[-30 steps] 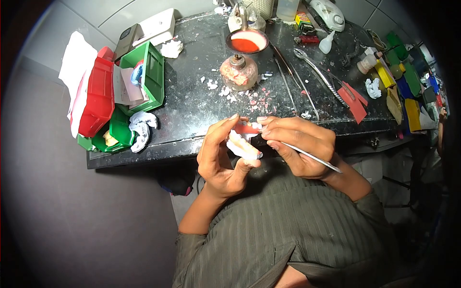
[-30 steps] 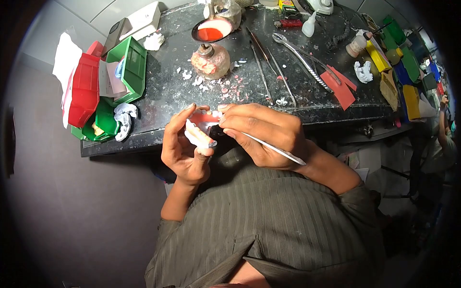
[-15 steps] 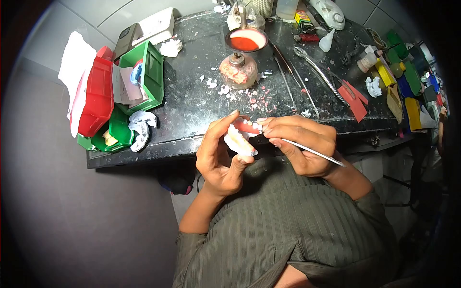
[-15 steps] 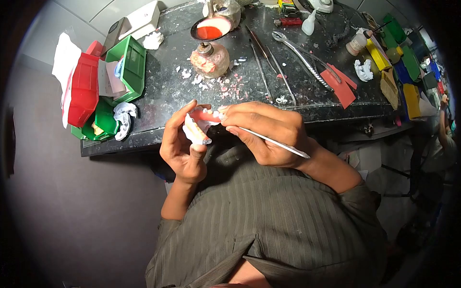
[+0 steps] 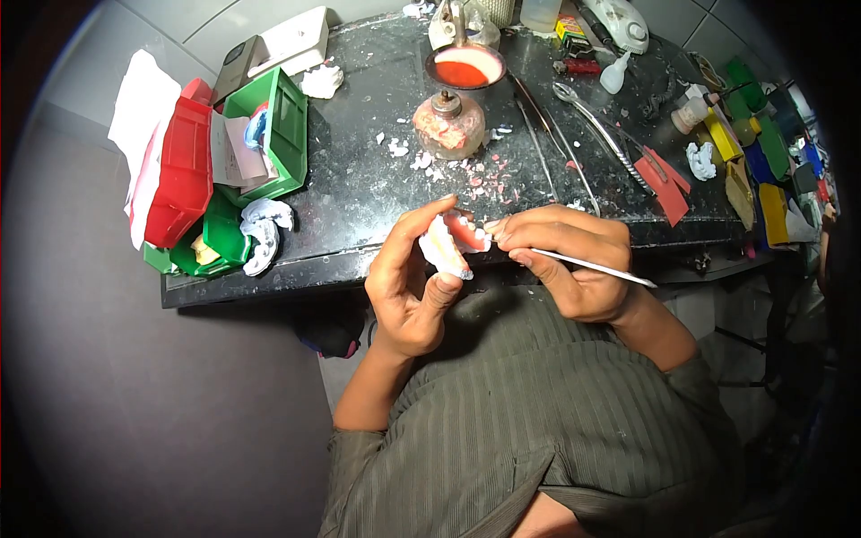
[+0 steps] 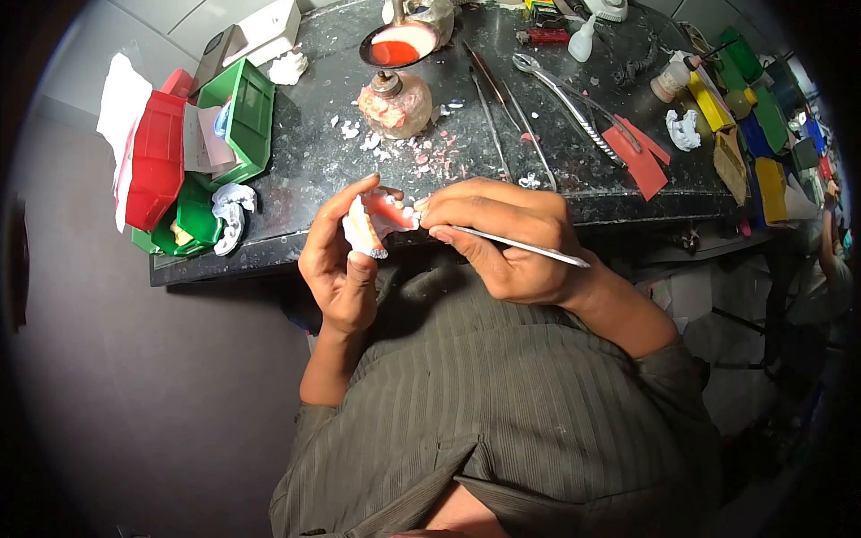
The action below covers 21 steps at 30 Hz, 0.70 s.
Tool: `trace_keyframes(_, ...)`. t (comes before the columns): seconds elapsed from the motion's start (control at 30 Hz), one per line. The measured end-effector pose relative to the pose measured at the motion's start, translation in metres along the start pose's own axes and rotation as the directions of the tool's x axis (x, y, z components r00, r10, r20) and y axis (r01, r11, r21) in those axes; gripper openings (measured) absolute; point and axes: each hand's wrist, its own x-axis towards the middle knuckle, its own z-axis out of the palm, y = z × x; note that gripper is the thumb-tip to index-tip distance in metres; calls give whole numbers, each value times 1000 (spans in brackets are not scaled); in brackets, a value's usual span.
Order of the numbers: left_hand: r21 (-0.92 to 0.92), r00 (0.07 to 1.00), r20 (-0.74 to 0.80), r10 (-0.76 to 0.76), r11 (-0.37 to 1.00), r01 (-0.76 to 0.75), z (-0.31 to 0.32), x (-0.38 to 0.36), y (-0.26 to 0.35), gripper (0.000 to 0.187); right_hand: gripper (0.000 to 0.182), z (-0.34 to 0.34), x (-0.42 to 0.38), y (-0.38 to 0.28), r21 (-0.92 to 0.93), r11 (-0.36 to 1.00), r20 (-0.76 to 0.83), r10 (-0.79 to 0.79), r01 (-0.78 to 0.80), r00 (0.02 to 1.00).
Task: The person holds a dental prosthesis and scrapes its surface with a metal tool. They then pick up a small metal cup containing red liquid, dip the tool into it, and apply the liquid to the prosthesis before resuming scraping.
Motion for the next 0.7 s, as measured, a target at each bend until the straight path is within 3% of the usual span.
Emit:
trace_keyframes(0.17,-25,998,45,-41,999,42,-3,2,-4,73,8,-6,1,1,6,999,69,37,-37,997)
trace_keyframes(0.2,-145,997,16,-70,987,72,0,3,-6,68,8,-6,0,1,6,999,69,37,-38,997)
trace_keyframes(0.23,-263,995,-8,-102,960,97,1,3,-7,63,8,-5,0,2,31,999,-41,16,-15,999)
trace_keyframes(0.27,-263,995,-9,-103,960,97,0,4,-7,63,8,-5,0,2,54,998,-150,-3,11,989)
trace_keyframes(0.33,-255,985,68,-159,952,171,-5,4,-7,77,9,-7,2,1,75,997,-125,7,3,992)
trace_keyframes(0.7,-188,992,24,-120,975,123,-5,4,-8,76,5,1,-1,3,44,999,-24,12,-11,1000)
